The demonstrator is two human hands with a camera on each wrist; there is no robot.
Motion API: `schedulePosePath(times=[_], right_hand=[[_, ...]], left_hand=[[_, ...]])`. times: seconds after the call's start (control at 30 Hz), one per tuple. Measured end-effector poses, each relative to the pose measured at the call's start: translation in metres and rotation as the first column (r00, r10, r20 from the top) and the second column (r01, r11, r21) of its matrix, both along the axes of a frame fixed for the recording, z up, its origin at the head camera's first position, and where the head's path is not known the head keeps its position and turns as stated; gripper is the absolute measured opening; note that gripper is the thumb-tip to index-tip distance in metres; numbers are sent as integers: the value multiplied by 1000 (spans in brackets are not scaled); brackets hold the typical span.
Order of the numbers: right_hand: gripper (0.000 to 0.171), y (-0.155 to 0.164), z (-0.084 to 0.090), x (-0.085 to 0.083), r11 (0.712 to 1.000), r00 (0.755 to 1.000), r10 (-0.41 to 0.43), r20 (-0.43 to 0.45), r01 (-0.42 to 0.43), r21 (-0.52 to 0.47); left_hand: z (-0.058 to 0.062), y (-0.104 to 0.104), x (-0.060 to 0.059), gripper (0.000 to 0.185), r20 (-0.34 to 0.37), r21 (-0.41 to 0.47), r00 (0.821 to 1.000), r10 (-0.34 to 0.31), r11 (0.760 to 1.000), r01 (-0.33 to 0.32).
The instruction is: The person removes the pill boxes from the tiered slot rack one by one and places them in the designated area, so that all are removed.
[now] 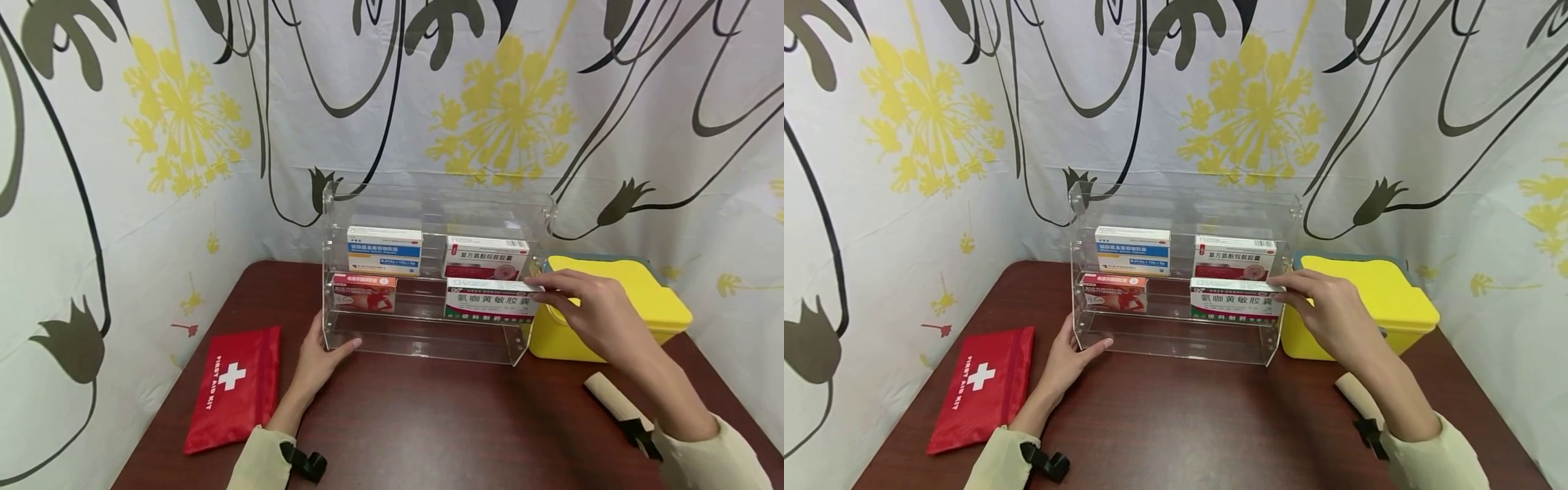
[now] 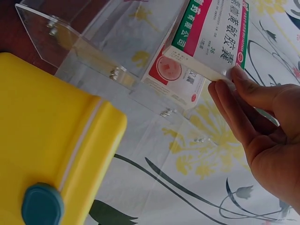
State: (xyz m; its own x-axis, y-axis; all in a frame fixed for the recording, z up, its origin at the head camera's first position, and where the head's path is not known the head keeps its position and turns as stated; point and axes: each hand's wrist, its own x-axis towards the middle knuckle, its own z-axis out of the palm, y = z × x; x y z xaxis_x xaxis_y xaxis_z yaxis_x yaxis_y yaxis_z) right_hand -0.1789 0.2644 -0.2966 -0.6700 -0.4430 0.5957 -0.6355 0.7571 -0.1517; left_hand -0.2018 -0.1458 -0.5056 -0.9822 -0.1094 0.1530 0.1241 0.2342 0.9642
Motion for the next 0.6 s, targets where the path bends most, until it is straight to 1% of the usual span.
schedulePosePath(times=[0.23,0.4,0.6], right_hand=[[42,7,-17,5,1000,997,-4,76,4,2],[40,13,-32,10,1000,988,-13,153,12,4],[39,18,-47,14,999,969,34,246,-34,-2]], left_hand=[[2,1,0,92,2,-7,1000,2,1000,-2],[3,1,0,92,1,-12,1000,2,1000,-2],[3,0,1,93,-5,-6,1000,1,1000,-1]])
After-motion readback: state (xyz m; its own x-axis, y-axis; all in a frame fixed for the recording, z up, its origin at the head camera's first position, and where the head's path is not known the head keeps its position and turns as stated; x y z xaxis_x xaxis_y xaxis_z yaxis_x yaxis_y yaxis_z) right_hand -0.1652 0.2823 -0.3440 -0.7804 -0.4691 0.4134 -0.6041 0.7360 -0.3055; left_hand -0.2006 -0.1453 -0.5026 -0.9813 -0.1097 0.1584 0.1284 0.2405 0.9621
